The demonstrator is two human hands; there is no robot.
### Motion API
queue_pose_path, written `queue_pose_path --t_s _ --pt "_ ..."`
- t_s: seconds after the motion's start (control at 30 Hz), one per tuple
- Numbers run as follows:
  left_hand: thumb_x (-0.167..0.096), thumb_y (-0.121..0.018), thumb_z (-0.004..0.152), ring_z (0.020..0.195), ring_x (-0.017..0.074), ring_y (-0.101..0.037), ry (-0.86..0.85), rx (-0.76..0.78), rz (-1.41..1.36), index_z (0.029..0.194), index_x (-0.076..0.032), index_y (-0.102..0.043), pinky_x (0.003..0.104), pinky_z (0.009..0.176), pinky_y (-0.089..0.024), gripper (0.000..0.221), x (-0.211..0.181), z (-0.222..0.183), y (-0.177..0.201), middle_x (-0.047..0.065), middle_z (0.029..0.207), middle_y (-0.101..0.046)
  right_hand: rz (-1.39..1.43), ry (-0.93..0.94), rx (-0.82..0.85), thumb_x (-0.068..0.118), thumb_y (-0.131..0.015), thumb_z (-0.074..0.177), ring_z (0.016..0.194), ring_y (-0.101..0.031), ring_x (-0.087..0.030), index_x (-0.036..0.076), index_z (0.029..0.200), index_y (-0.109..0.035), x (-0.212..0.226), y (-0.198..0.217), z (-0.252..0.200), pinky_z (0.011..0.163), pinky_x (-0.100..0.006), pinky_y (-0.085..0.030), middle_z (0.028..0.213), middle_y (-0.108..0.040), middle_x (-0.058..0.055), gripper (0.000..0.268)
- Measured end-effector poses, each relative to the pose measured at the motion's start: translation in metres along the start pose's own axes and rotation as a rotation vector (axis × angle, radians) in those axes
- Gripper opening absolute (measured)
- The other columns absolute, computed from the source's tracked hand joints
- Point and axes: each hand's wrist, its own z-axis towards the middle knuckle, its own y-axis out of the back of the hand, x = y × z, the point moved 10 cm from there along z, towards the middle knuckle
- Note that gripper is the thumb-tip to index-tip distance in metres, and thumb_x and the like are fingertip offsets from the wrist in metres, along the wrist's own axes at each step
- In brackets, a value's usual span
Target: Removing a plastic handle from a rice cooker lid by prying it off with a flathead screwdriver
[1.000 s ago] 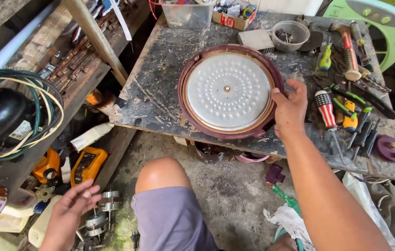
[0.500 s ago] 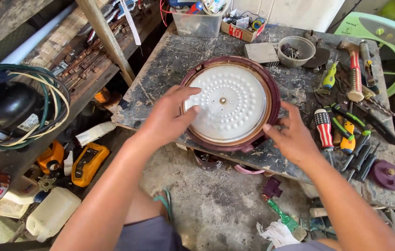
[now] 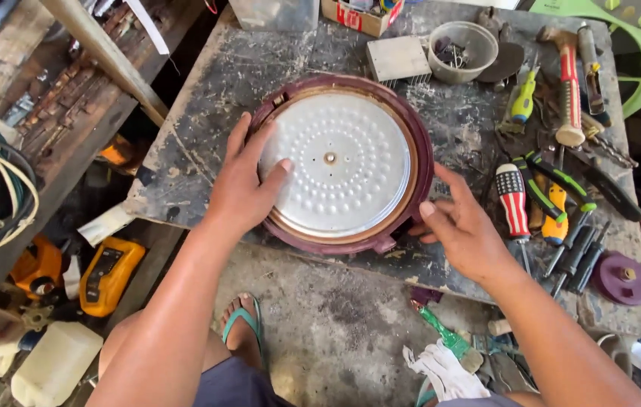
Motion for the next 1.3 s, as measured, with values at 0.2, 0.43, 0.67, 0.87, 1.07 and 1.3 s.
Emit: queue_pose_path --t_s 0.2,0.43,0.67,0.87,1.07,1.3 --pt "-0.031 -0.061 0.101 0.144 0.0491 -0.039 -0.023 -0.004 0.028 0.155 -0.014 -0.048 0.063 0.103 -0.049 0.058 0.015 0.008 -0.005 0.018 0.166 -0.021 0.073 0.012 0.056 0.024 -0.045 0.104 0.097 -0.074 -0.042 0.014 0.166 -0.016 -0.01 -0.008 -0.003 0.084 -0.058 -0.062 0.104 -0.071 -0.031 0.069" --pt "-0.03 -0.062 0.101 0.143 0.0534 -0.037 -0.013 -0.008 -0.027 0.155 -0.012 -0.046 0.067 0.108 -0.043 0.059 0.015 0.006 -0.003 0.021 0.164 -0.026 0.251 0.085 0.083 0.005 -0.072 0.085 0.092 -0.072 -0.032 0.02 0.167 -0.009 -0.01 -0.015 -0.001 0.081 -0.047 -0.064 0.11 -0.07 -0.026 0.104" --pt "-0.01 -0.063 0.1 0.146 0.0571 -0.03 -0.053 -0.122 -0.282 0.162 -0.014 -0.034 0.068 0.116 -0.029 0.069 0.005 0.008 0.011 0.029 0.155 -0.033 0.334 0.117 0.005 -0.009 -0.071 0.081 0.092 -0.069 -0.031 0.018 0.165 -0.011 -0.012 -0.017 0.002 0.081 -0.044 -0.065 0.112 -0.067 -0.029 0.107" --pt "-0.004 -0.052 0.103 0.148 0.0577 -0.027 -0.006 -0.139 -0.473 0.162 -0.014 -0.029 0.069 0.121 -0.021 0.065 0.013 0.013 0.004 0.035 0.153 -0.034 0.341 0.102 -0.003 -0.013 -0.064 0.083 0.094 -0.069 -0.033 0.022 0.167 -0.014 -0.023 -0.005 0.007 0.078 -0.046 -0.065 0.115 -0.066 -0.031 0.104" --pt "-0.005 -0.053 0.103 0.149 0.0519 -0.029 -0.04 -0.146 -0.322 0.162 -0.012 -0.031 0.064 0.122 -0.023 0.063 0.02 0.018 -0.002 0.031 0.156 -0.035 0.349 0.105 0.006 -0.011 -0.063 0.084 0.093 -0.07 -0.03 0.022 0.167 -0.011 -0.016 -0.011 0.002 0.076 -0.045 -0.066 0.117 -0.065 -0.029 0.104" --pt "0.0 -0.047 0.107 0.147 0.0533 -0.033 -0.164 -0.228 -0.408 0.162 -0.013 -0.032 0.065 0.12 -0.026 0.059 0.016 0.008 0.003 0.029 0.153 -0.041 0.248 0.043 -0.051 -0.006 -0.065 0.085 0.091 -0.07 -0.044 0.016 0.163 -0.011 0.002 -0.016 -0.003 0.076 -0.053 -0.063 0.115 -0.064 -0.038 0.097"
